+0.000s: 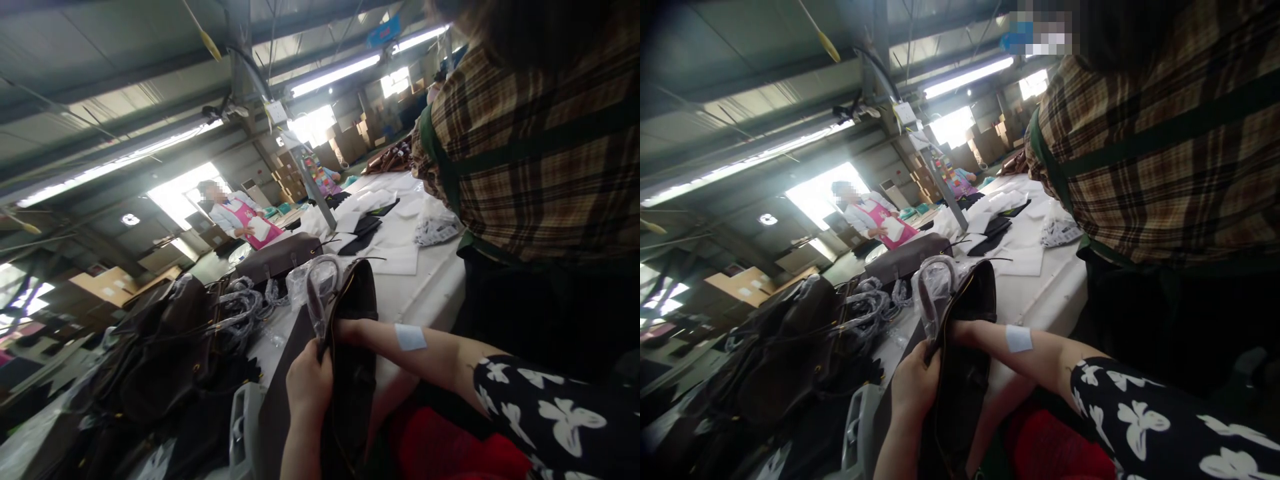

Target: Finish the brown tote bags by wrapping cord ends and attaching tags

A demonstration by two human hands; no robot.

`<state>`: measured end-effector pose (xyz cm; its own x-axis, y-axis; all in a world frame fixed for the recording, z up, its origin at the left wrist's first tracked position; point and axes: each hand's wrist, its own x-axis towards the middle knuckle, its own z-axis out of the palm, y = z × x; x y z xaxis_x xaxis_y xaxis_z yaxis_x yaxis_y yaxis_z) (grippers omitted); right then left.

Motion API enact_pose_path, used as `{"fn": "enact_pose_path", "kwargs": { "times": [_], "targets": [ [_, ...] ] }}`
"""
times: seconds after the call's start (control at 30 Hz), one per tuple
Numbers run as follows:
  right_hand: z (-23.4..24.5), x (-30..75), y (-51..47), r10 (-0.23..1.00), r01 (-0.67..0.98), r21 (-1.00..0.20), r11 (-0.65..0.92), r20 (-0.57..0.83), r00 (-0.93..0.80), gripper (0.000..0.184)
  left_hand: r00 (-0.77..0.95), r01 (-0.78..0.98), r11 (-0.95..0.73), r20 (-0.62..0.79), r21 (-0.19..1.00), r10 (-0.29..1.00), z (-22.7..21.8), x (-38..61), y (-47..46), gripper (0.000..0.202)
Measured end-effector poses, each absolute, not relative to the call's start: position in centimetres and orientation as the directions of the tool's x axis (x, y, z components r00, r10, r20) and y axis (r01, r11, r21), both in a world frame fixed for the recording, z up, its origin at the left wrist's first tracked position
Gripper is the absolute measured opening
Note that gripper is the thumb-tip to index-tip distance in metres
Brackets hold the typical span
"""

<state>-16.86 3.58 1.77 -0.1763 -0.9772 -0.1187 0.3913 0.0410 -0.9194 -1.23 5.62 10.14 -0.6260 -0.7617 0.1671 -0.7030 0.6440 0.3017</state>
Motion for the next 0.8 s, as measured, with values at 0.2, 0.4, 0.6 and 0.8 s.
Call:
{"fn": "enact_pose_path", "kwargs": {
  "times": [0.2, 0.4, 0.6, 0.8],
  "targets": [
    [2.0, -18.0, 8.7, -0.954, 0.072, -0.994, 0.077, -0.095, -0.284, 0.016, -0.607, -0.722, 0.616, 0.138, 0.316, -0.782, 8.3, -0.9, 3.6, 0.025],
    [8.8, -20.9, 12.6, -0.946, 0.421, -0.879, -0.224, 0.092, -0.31, 0.043, -0.676, -0.689, 0.689, 0.146, 0.225, -0.723, 7.5, -2.1, 4.8, 0.019],
    [11.2, -23.1, 12.8, -0.957, 0.677, -0.694, -0.245, 0.061, -0.284, 0.023, -0.707, -0.671, 0.715, 0.12, 0.198, -0.697, 6.5, -2.9, 7.3, 0.016],
    [4.7, -24.5, 16.1, -0.873, 0.738, -0.674, -0.039, -0.336, -0.353, 0.013, -0.635, -0.745, 0.654, 0.157, 0.135, -0.756, 7.7, -1.6, 6.1, 0.023]
  ]
}}
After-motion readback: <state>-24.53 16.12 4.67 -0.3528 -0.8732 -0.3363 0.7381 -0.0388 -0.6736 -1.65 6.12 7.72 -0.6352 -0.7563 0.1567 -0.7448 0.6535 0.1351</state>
